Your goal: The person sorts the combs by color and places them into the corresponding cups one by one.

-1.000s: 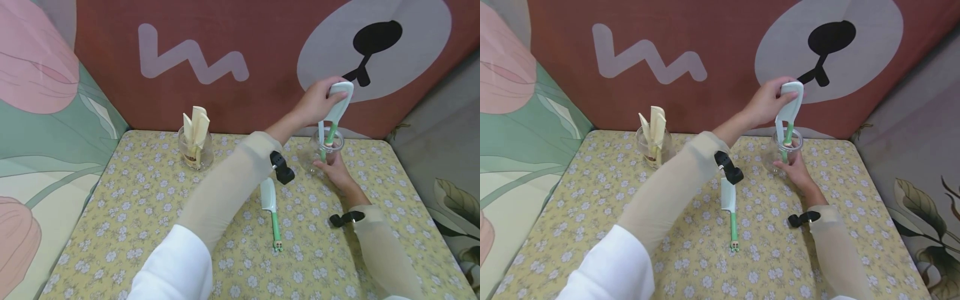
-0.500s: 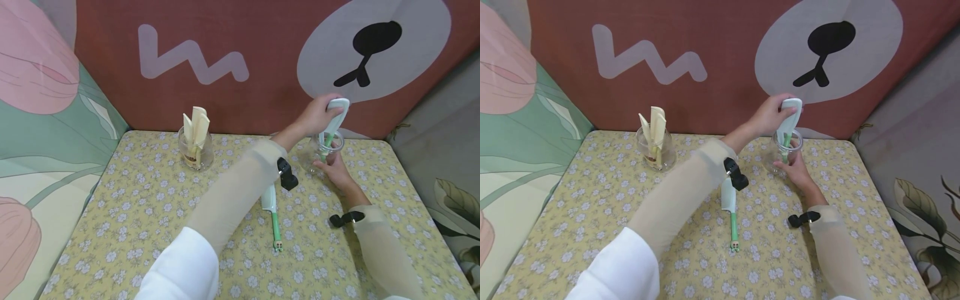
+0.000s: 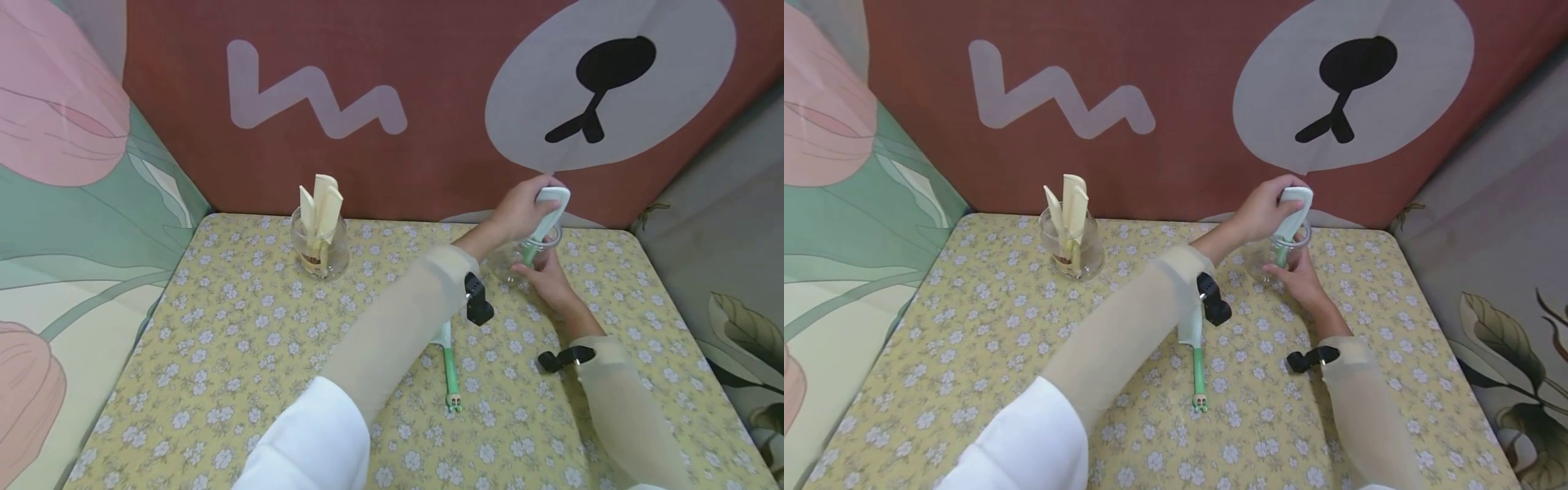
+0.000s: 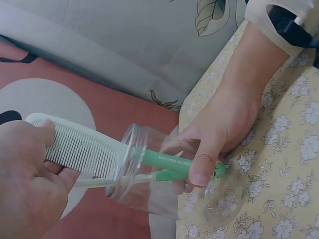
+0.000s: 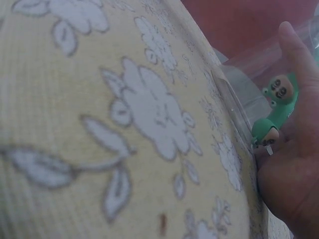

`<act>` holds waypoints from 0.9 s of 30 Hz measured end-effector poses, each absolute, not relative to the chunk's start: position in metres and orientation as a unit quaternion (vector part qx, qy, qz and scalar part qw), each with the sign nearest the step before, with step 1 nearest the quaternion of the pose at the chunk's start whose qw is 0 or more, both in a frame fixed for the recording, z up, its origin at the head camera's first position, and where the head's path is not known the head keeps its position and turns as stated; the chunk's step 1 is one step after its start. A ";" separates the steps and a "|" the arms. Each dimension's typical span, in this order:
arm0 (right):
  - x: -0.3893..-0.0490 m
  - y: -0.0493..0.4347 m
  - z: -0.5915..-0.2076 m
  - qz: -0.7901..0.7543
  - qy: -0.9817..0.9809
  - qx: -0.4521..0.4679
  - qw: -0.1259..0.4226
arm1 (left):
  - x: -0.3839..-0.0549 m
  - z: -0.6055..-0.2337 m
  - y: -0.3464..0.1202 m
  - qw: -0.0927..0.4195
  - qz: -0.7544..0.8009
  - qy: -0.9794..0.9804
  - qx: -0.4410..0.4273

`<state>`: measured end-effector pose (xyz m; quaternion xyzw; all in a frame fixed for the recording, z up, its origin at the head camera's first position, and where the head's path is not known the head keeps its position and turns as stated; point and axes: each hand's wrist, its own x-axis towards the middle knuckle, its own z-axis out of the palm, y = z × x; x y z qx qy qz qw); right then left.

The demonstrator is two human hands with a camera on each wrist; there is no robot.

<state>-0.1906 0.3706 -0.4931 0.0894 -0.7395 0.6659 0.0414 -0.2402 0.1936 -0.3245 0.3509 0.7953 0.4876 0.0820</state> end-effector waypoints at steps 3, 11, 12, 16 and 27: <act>-0.191 0.371 -0.493 0.664 -0.740 0.098 0.047 | -0.239 -0.325 0.196 0.080 0.486 0.796 0.353; -0.190 0.371 -0.494 0.660 -0.744 0.092 0.052 | -0.236 -0.327 0.201 0.080 0.497 0.783 0.366; -0.190 0.371 -0.494 0.657 -0.746 0.091 0.050 | -0.236 -0.328 0.201 0.081 0.500 0.780 0.368; -0.190 0.370 -0.493 0.652 -0.753 0.081 0.042 | -0.233 -0.333 0.201 0.103 0.510 0.773 0.363; -0.179 0.360 -0.472 0.648 -0.757 0.081 0.034 | -0.228 -0.337 0.201 0.117 0.526 0.763 0.357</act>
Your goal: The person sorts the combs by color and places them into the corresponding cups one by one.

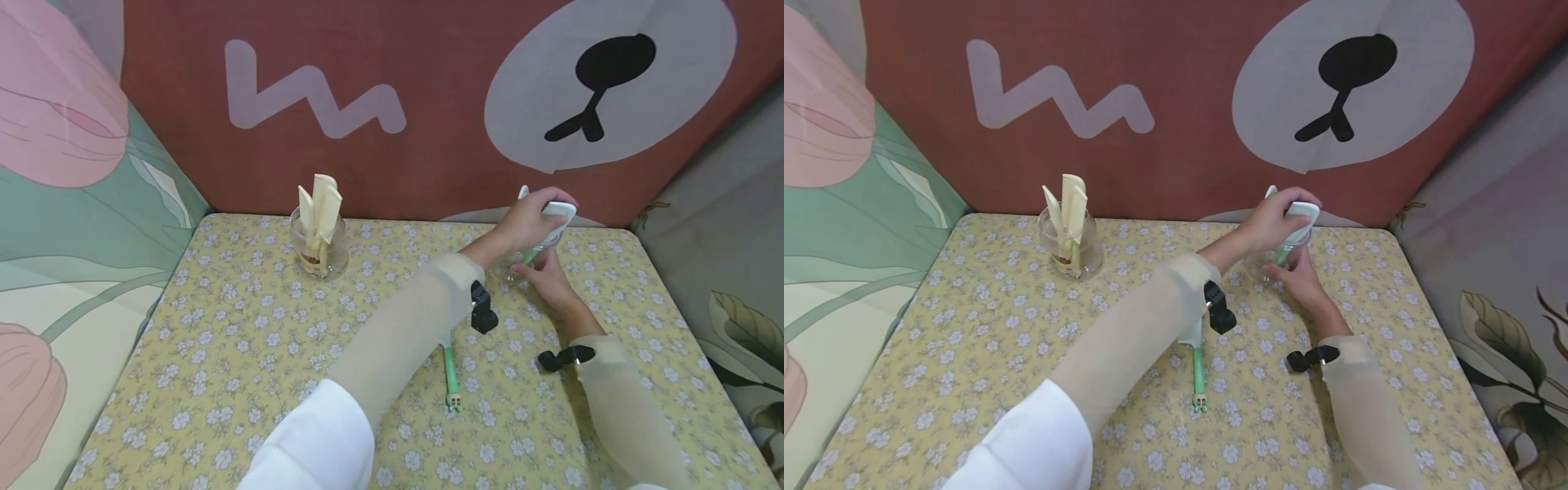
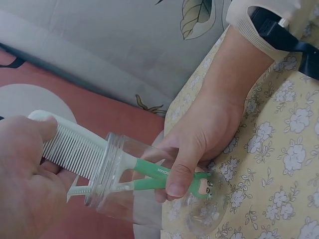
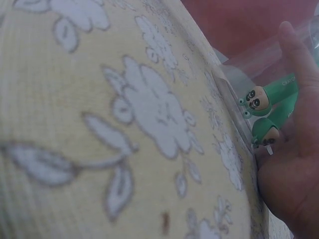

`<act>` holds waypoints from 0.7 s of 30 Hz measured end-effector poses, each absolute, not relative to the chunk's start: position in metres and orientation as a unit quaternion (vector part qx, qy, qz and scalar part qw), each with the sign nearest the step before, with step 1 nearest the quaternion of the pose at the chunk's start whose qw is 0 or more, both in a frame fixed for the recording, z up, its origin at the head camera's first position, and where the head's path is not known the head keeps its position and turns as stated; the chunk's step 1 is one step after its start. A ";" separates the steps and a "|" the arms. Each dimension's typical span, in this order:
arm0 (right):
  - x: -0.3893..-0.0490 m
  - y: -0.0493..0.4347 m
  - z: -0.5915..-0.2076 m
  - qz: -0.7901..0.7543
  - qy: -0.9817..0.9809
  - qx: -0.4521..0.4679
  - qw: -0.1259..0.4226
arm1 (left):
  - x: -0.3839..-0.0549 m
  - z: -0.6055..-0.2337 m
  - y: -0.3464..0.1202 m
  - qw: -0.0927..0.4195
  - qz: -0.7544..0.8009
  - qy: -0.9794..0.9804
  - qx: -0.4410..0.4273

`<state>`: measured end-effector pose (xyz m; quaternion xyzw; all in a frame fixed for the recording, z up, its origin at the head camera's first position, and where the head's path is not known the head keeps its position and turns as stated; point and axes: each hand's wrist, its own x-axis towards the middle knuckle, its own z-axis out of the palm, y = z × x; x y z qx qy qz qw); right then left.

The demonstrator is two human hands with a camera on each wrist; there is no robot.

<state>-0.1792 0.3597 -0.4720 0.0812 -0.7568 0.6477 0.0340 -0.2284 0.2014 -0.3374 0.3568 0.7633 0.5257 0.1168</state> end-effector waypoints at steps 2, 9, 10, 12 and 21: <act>-0.179 0.360 -0.472 0.647 -0.758 0.078 0.033 | -0.228 -0.337 0.201 0.116 0.533 0.755 0.364; -0.187 0.370 -0.494 0.650 -0.754 0.082 0.042 | -0.229 -0.331 0.199 0.094 0.511 0.752 0.406; -0.187 0.370 -0.495 0.650 -0.754 0.083 0.044 | -0.229 -0.329 0.198 0.090 0.504 0.752 0.415; -0.187 0.371 -0.495 0.650 -0.754 0.081 0.047 | -0.229 -0.325 0.196 0.082 0.488 0.754 0.432; -0.188 0.369 -0.493 0.650 -0.756 0.066 0.034 | -0.228 -0.307 0.172 0.064 0.442 0.753 0.484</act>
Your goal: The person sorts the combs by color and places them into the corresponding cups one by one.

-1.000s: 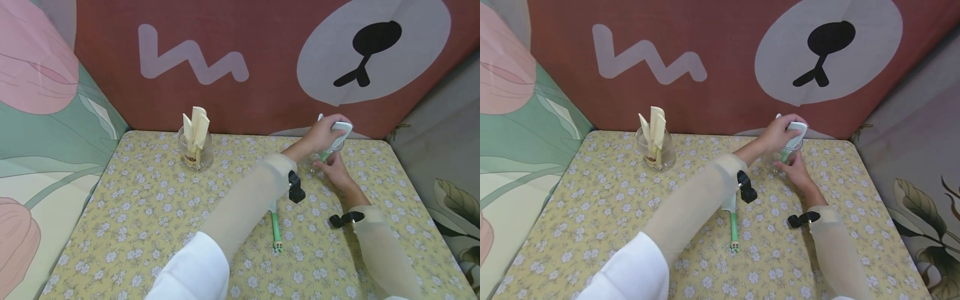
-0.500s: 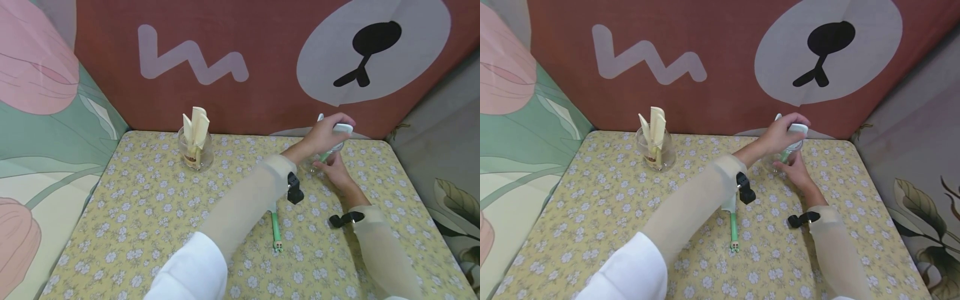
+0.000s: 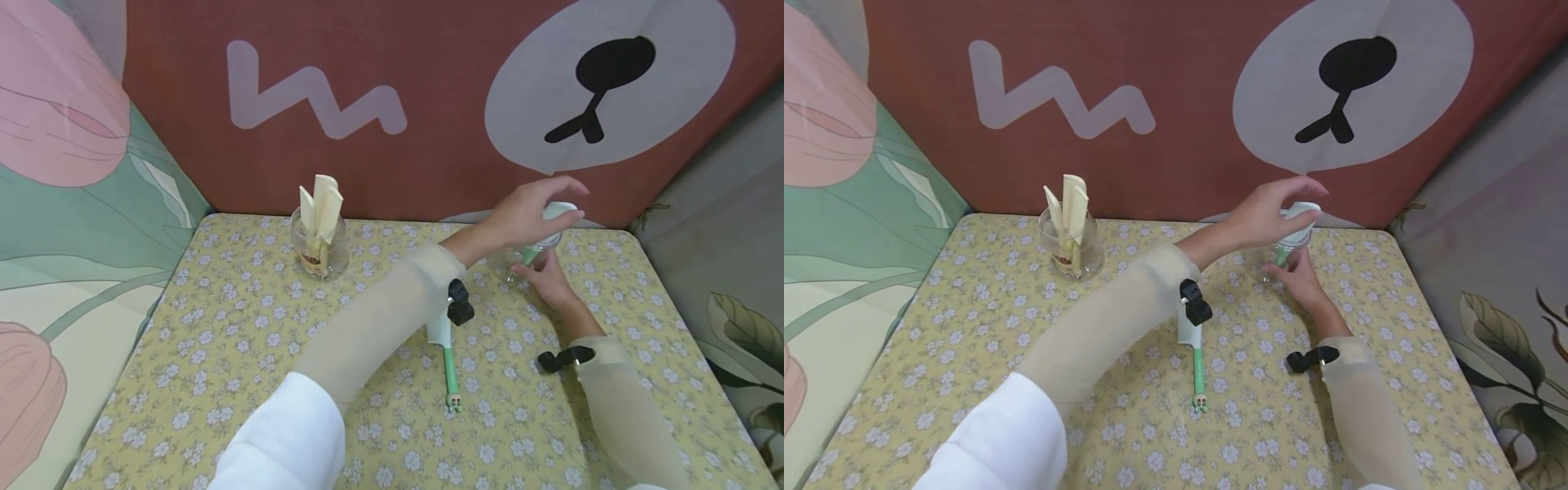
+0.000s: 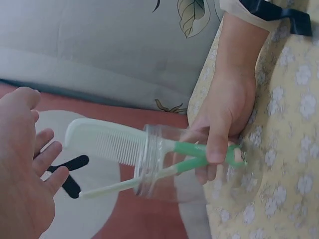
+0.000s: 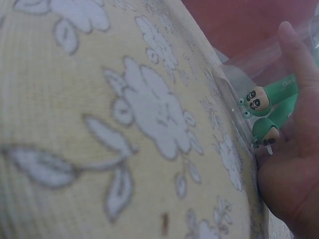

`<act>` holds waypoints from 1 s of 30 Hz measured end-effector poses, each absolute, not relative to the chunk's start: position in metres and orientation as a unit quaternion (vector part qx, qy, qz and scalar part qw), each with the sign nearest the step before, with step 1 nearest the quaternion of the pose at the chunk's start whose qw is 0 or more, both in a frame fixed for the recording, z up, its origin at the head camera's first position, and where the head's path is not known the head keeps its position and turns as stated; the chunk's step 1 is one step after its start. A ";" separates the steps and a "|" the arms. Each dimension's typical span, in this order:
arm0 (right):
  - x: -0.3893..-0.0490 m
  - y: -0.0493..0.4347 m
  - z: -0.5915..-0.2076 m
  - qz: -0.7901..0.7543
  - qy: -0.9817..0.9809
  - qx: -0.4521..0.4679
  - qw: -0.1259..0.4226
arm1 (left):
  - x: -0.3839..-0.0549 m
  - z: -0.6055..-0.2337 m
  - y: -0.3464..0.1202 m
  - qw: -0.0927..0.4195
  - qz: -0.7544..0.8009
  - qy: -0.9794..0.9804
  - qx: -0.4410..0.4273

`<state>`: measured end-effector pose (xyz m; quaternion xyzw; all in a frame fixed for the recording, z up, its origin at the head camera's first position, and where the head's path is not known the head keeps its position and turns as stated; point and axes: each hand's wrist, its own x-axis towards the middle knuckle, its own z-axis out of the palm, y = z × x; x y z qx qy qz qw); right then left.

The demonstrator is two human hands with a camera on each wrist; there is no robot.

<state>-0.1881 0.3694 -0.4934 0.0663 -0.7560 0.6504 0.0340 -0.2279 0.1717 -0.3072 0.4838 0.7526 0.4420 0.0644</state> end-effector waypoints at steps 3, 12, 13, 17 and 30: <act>-0.189 0.370 -0.493 0.651 -0.755 0.066 0.033 | -0.227 -0.305 0.161 0.067 0.437 0.749 0.494; -0.189 0.368 -0.492 0.668 -0.739 0.080 0.044 | -0.223 -0.311 0.130 0.055 0.403 0.753 0.517; -0.189 0.368 -0.492 0.668 -0.739 0.082 0.045 | -0.222 -0.312 0.126 0.055 0.398 0.753 0.521; -0.189 0.367 -0.491 0.665 -0.741 0.086 0.047 | -0.219 -0.320 0.108 0.040 0.365 0.749 0.551; -0.189 0.365 -0.492 0.642 -0.763 0.064 0.042 | -0.207 -0.372 0.049 0.056 0.243 0.781 0.572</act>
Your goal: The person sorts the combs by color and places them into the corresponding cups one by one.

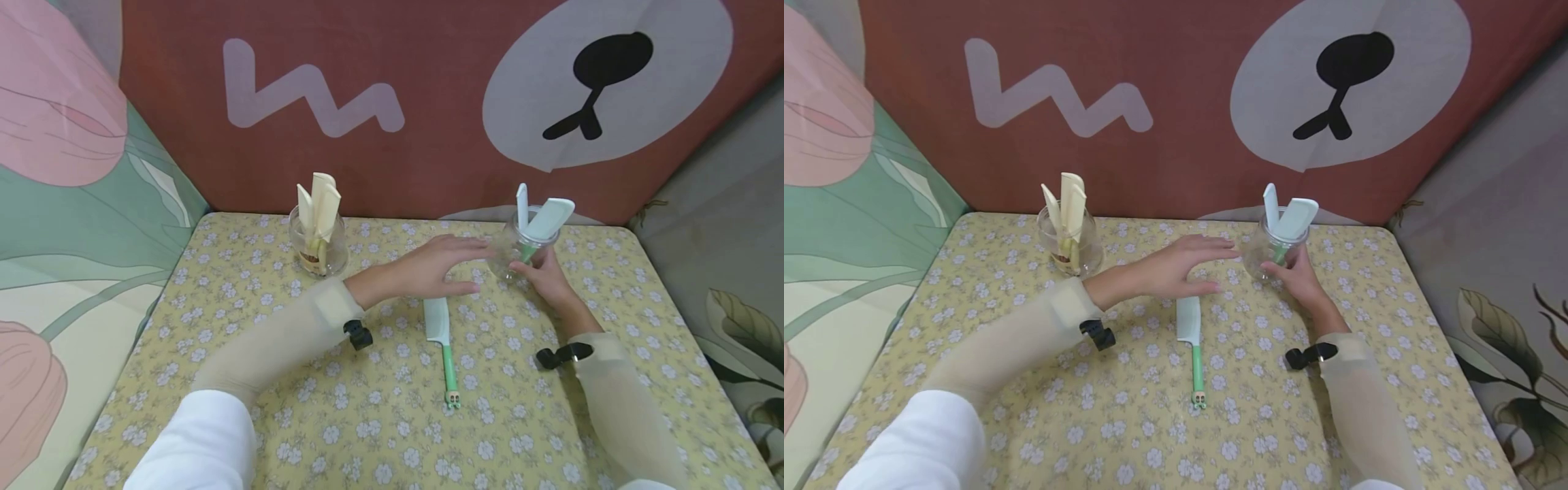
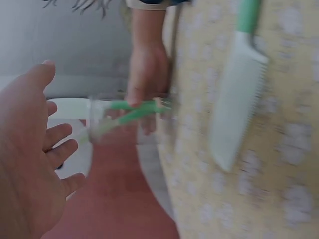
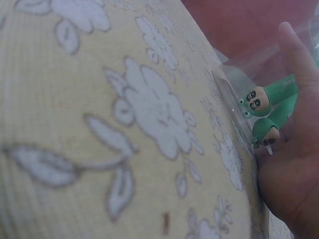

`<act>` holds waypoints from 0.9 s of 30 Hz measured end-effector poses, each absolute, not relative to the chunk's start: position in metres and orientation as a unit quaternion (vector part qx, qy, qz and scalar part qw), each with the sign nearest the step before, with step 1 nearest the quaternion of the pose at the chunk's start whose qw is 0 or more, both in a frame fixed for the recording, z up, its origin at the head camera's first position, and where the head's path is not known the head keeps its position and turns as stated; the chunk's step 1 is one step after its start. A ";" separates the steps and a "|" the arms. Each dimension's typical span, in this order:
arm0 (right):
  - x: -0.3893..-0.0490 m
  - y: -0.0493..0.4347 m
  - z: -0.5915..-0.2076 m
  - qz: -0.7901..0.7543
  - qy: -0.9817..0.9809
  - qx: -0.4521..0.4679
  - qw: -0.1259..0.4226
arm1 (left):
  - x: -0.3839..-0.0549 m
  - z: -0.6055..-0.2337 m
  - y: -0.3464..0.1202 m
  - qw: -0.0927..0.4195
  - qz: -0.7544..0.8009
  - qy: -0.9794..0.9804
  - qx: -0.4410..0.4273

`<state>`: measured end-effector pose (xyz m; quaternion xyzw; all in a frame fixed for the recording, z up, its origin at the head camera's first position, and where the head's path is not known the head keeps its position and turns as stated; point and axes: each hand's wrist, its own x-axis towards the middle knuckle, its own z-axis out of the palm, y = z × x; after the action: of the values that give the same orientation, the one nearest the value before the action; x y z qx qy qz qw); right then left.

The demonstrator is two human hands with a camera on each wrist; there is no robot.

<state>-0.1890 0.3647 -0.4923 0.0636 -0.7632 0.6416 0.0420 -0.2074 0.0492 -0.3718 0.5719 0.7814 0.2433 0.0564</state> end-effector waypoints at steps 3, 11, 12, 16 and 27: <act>-0.189 0.365 -0.492 0.640 -0.764 0.066 0.041 | -0.206 -0.387 0.039 0.068 0.229 0.785 0.572; -0.189 0.367 -0.491 0.637 -0.765 0.082 0.045 | -0.201 -0.415 0.023 0.107 0.195 0.792 0.568; -0.189 0.367 -0.491 0.638 -0.765 0.081 0.044 | -0.200 -0.418 0.022 0.111 0.189 0.794 0.567; -0.189 0.366 -0.490 0.631 -0.771 0.075 0.044 | -0.198 -0.430 0.017 0.133 0.158 0.799 0.565; -0.188 0.365 -0.489 0.617 -0.785 0.047 0.036 | -0.202 -0.448 0.015 0.194 0.100 0.804 0.554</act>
<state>-0.1880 0.3651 -0.4891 0.0471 -0.7848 0.6169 0.0365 -0.2021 0.0146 -0.4483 0.5536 0.8037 0.1001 0.1941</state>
